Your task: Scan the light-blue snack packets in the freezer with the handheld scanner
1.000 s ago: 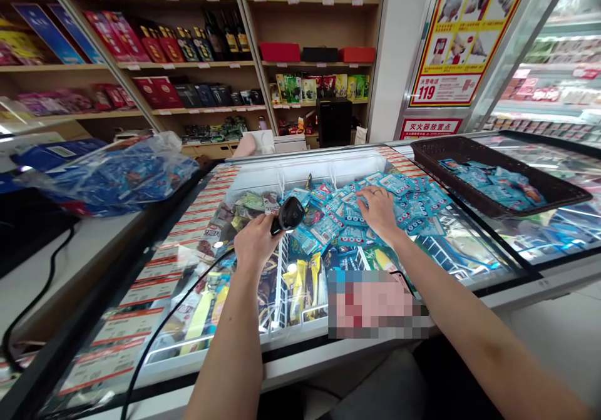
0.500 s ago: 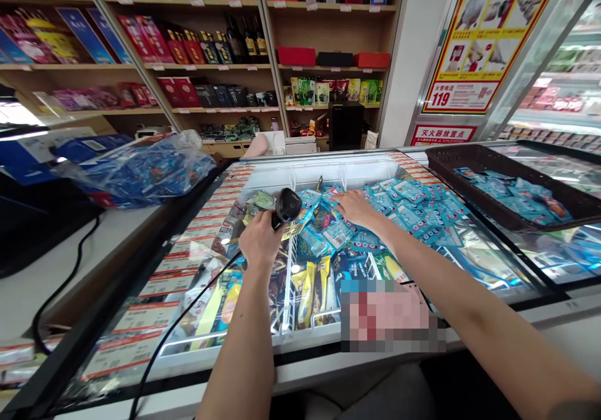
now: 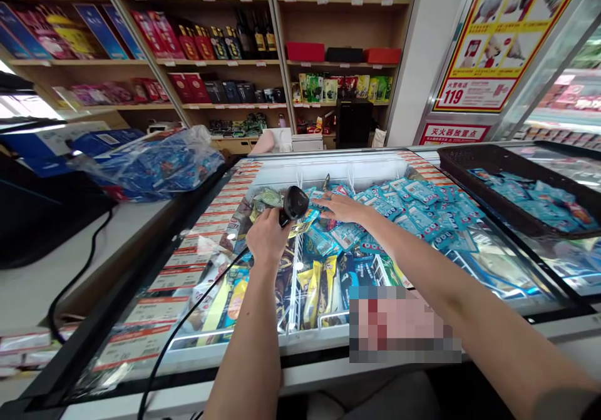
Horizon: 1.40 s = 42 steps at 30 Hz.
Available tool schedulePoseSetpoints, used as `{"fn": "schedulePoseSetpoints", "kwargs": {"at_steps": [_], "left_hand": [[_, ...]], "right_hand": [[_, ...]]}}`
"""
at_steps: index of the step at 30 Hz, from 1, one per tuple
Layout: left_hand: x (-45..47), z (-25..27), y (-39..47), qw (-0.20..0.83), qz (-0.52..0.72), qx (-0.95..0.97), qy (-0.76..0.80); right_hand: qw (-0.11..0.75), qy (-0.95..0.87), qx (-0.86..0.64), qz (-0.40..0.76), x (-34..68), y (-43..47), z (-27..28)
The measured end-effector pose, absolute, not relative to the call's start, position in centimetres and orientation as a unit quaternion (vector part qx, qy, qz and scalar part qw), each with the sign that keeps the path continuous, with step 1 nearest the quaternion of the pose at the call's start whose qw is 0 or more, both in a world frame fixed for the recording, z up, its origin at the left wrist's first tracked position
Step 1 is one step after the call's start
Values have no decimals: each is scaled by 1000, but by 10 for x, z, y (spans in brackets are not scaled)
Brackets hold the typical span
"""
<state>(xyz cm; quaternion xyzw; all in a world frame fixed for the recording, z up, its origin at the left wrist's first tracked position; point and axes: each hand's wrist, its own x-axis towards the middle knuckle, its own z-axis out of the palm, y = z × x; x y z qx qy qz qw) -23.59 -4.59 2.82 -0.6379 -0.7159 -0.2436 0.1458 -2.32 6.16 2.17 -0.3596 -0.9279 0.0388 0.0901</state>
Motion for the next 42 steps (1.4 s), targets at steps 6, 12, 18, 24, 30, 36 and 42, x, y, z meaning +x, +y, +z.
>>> {"fn": "schedulePoseSetpoints", "kwargs": {"at_steps": [6, 12, 18, 24, 30, 36, 42], "left_hand": [[-235, 28, -47, 158, -244, -636, -715], [-236, 27, -46, 159, -242, -641, -711], [-237, 27, -45, 161, -241, -642, -710], [-235, 27, -46, 156, -238, -645, -709], [-236, 28, -47, 158, -235, -646, -709], [-234, 30, -47, 153, -230, -646, -711], [-227, 30, -47, 157, -231, -663, -695]], "right_hand": [[130, -892, -427, 68, -23, 55, 27], [151, -841, -519, 9, -26, 51, 19], [125, -808, -576, -15, -30, 51, 18], [130, -787, -603, -5, -33, 55, 23], [93, -764, -636, 60, -30, 64, 24], [231, -780, -577, 77, -25, 59, 22], [342, -739, -576, 73, 15, 36, 36]]}}
